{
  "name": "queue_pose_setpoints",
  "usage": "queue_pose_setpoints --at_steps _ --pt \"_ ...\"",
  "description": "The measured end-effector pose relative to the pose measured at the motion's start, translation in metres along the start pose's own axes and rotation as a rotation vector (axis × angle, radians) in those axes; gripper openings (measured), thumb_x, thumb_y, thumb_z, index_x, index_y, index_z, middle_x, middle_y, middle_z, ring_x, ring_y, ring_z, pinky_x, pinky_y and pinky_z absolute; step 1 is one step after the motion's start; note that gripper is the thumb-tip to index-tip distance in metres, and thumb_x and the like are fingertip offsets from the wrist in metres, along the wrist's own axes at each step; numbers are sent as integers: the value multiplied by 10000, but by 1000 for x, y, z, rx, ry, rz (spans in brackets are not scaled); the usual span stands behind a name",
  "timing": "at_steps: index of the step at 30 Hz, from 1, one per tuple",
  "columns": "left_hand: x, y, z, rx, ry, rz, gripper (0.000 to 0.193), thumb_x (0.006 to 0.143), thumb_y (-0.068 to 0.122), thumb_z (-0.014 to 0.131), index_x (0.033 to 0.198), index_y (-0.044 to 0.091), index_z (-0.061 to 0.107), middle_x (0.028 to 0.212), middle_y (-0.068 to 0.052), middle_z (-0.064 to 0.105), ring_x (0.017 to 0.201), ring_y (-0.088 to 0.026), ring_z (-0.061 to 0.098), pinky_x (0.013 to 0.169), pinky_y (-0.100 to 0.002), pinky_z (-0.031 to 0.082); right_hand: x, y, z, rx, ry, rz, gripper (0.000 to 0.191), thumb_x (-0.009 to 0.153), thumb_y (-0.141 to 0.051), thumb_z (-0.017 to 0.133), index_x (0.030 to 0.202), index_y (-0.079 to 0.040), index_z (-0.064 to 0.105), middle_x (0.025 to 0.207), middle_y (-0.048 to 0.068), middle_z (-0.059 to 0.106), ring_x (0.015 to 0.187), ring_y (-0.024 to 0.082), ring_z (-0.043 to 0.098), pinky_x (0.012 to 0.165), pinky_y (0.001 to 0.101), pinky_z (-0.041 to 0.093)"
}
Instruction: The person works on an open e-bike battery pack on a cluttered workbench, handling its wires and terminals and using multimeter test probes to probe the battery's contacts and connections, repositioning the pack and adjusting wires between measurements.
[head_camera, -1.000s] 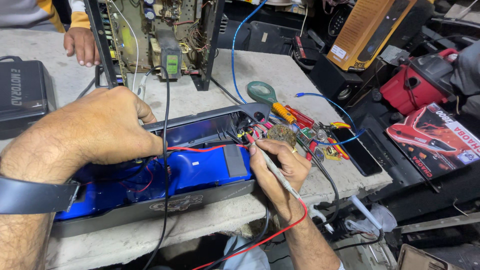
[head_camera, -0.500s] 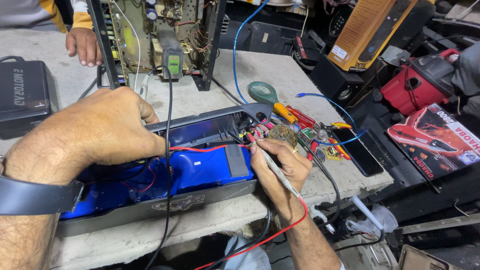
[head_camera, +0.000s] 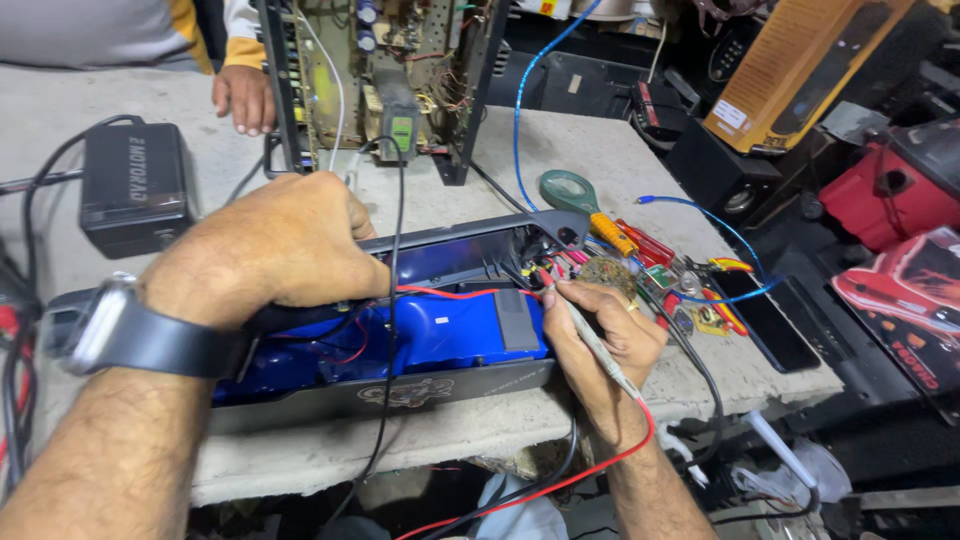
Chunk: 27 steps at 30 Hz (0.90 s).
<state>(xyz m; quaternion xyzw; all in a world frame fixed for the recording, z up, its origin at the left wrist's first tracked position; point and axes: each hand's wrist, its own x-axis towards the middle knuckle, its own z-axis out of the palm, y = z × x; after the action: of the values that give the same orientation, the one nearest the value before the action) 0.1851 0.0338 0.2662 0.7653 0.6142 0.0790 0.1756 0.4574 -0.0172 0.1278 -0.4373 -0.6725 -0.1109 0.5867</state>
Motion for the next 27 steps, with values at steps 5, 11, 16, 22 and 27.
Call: queue_pose_setpoints --at_steps 5,11,16,22,27 --pt "3 -6 -1 0 31 40 379 639 320 764 849 5 787 869 -235 760 839 -377 748 789 -462 592 0 -6 2 15 7 8 174 875 -17 808 1031 25 744 991 141 771 864 152 743 791 253 582" --pt "6 -12 0 -40 58 81 409 621 362 787 794 -7 757 812 -242 744 779 -367 736 758 -461 583 1 -8 3 11 6 29 176 881 -27 804 1037 26 743 980 141 769 850 150 736 770 251 574" --pt "6 -14 1 -40 41 77 415 640 363 777 780 -27 757 800 -247 746 758 -376 744 749 -477 594 1 -6 4 12 14 26 161 896 -41 806 1035 15 747 980 141 769 856 152 737 768 247 570" --pt "7 -9 3 19 52 79 418 647 348 776 892 9 790 902 -245 751 876 -390 734 821 -474 585 0 -1 -1 5 27 -34 156 876 -36 794 1010 22 738 950 143 767 842 168 740 764 270 578" --pt "6 -3 2 20 -40 -3 418 729 355 778 1017 54 822 919 -226 798 873 -347 775 837 -430 592 -4 1 -2 35 41 -14 135 883 -30 780 993 24 726 959 149 771 863 180 762 769 280 603"
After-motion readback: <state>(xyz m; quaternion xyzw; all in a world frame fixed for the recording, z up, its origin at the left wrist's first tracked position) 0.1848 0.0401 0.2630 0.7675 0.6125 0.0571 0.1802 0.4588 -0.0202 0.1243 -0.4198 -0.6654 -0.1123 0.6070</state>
